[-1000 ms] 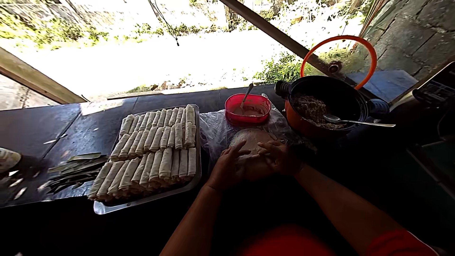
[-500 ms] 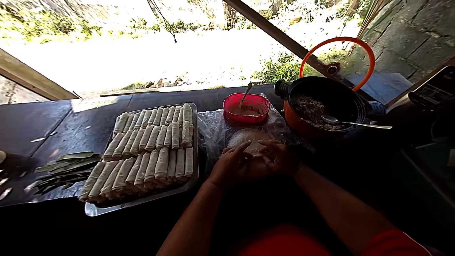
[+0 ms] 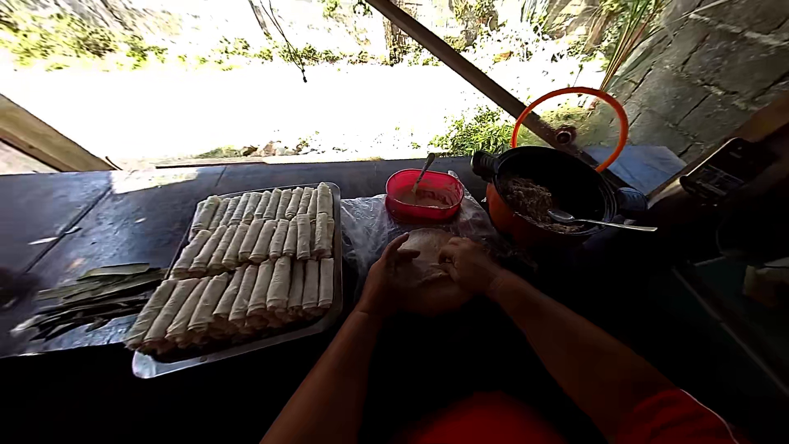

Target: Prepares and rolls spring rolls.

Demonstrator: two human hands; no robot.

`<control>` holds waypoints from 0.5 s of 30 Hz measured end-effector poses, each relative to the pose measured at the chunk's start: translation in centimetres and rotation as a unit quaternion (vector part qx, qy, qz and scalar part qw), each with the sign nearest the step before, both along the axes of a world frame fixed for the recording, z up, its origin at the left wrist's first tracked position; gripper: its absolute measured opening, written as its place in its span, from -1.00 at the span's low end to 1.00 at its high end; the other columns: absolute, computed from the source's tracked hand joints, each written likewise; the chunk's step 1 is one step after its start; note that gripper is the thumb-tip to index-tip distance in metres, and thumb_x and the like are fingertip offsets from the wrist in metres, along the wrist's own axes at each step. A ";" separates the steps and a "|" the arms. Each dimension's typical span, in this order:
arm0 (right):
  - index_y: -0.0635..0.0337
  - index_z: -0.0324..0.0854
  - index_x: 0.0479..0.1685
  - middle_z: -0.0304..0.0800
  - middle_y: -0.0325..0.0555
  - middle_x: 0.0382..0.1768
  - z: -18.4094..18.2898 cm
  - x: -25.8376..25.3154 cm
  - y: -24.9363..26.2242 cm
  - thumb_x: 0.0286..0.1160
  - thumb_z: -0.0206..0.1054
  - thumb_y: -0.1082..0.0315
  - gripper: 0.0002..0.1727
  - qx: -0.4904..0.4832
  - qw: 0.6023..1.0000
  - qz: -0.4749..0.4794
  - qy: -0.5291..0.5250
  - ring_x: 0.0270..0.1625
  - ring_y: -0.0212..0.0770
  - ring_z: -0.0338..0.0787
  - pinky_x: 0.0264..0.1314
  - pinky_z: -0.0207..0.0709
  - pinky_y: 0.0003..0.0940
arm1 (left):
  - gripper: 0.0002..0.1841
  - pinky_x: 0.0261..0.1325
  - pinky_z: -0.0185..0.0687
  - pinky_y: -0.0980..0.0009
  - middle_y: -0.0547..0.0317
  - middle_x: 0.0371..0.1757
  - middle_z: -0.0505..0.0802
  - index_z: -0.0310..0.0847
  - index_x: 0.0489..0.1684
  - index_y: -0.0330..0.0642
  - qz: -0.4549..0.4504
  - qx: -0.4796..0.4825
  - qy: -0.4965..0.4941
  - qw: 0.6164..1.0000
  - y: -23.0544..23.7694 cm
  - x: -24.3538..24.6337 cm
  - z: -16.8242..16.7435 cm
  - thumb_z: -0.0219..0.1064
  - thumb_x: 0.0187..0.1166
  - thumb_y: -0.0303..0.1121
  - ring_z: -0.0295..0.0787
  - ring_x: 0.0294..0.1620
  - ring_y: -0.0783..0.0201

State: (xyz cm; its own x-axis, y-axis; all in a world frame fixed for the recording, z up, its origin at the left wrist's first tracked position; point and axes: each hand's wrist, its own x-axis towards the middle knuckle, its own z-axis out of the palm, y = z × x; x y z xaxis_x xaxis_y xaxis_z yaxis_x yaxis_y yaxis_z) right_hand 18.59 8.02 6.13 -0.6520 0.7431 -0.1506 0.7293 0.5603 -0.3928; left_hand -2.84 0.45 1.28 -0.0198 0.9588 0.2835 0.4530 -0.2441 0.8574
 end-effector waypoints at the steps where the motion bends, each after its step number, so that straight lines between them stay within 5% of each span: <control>1: 0.07 0.72 0.22 0.77 -0.02 0.17 0.2 0.2 0.0 0.67 0.26 0.19 -0.70 -0.008 1.000 -0.003 0.003 0.37 -0.01 0.68 0.56 0.48 -0.01 | -0.45 0.42 0.70 0.34 0.28 0.17 0.92 0.30 0.73 -0.08 -0.002 -0.005 -0.005 1.000 0.1 0.1 0.1 0.00 0.69 -0.49 0.84 0.20 0.45; 4: 0.13 0.61 0.45 0.81 0.05 0.12 0.9 0.4 -0.3 0.69 0.26 0.23 -0.59 -0.042 0.999 -0.009 0.002 0.25 -0.02 0.78 0.49 0.56 -0.02 | -0.47 0.42 0.69 0.33 0.28 0.16 0.92 0.35 0.70 -0.06 -0.008 -0.014 -0.012 1.000 0.2 -0.1 0.3 0.00 0.70 -0.50 0.83 0.21 0.45; 7: 0.10 0.76 0.15 0.76 0.00 0.11 1.1 0.7 -0.8 0.67 0.26 0.22 -0.72 -0.031 1.000 0.002 -0.003 0.29 -0.06 0.71 0.50 0.51 -0.10 | -0.47 0.38 0.70 0.37 0.32 0.14 0.92 0.38 0.68 -0.02 -0.007 -0.023 -0.010 1.000 0.2 -0.1 0.4 0.01 0.70 -0.49 0.84 0.17 0.49; 10: 0.02 0.76 0.07 0.77 -0.16 0.26 0.7 1.6 -1.5 0.71 0.19 0.20 -0.75 0.028 0.998 0.039 0.040 0.47 -0.16 0.63 0.63 0.43 -0.12 | -0.48 0.35 0.72 0.37 0.31 0.13 0.93 0.37 0.68 -0.02 -0.013 -0.027 -0.022 0.999 0.3 -0.1 0.3 0.04 0.70 -0.50 0.85 0.15 0.48; 15: -0.10 0.79 0.05 0.89 -0.32 0.08 -1.0 3.5 -5.0 0.80 0.10 0.21 -0.71 0.214 0.968 0.106 0.079 0.26 -0.26 0.79 0.44 0.56 -0.11 | -0.46 0.27 0.75 0.42 0.33 0.12 0.93 0.36 0.68 -0.04 -0.021 -0.029 -0.039 0.999 0.3 -0.2 0.1 0.14 0.66 -0.50 0.86 0.08 0.50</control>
State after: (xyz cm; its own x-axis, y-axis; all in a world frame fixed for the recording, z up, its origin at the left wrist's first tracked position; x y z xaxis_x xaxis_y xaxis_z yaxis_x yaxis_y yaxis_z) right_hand 22.09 3.01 5.15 -0.7867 0.5620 0.2556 0.5298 0.8271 -0.1880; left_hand -3.07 0.80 1.43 0.0019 0.9738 0.2272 0.3748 -0.2113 0.9027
